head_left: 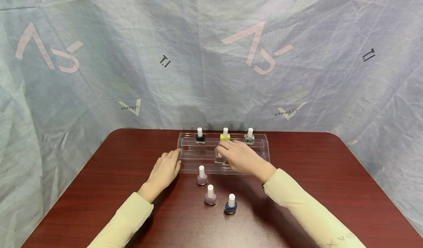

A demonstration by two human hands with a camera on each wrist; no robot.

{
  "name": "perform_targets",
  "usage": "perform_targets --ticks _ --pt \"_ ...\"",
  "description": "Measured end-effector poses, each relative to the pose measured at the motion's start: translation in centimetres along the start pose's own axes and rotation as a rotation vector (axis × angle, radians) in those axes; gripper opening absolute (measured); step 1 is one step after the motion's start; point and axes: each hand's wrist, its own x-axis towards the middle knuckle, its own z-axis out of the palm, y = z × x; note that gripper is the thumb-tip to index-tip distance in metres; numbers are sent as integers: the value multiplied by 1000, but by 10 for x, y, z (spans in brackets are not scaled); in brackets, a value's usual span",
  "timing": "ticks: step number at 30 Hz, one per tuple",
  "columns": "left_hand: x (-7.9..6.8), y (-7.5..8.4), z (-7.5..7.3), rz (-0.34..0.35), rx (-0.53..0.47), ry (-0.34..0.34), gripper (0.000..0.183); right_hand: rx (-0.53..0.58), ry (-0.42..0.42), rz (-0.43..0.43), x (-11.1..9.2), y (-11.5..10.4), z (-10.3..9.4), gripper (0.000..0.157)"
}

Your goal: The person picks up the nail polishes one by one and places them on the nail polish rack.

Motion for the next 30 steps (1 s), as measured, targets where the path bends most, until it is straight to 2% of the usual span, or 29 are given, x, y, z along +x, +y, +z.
perform_targets --ticks 14,24,30 --pt "0 1 -1 -5 -4 -7 42 0 11 27 12 13 8 27" --pt "0 -1 0 2 0 -6 42 9 -22 71 23 16 16 29" --pt "0 -2 1 4 -2 2 40 25 8 61 27 18 23 31"
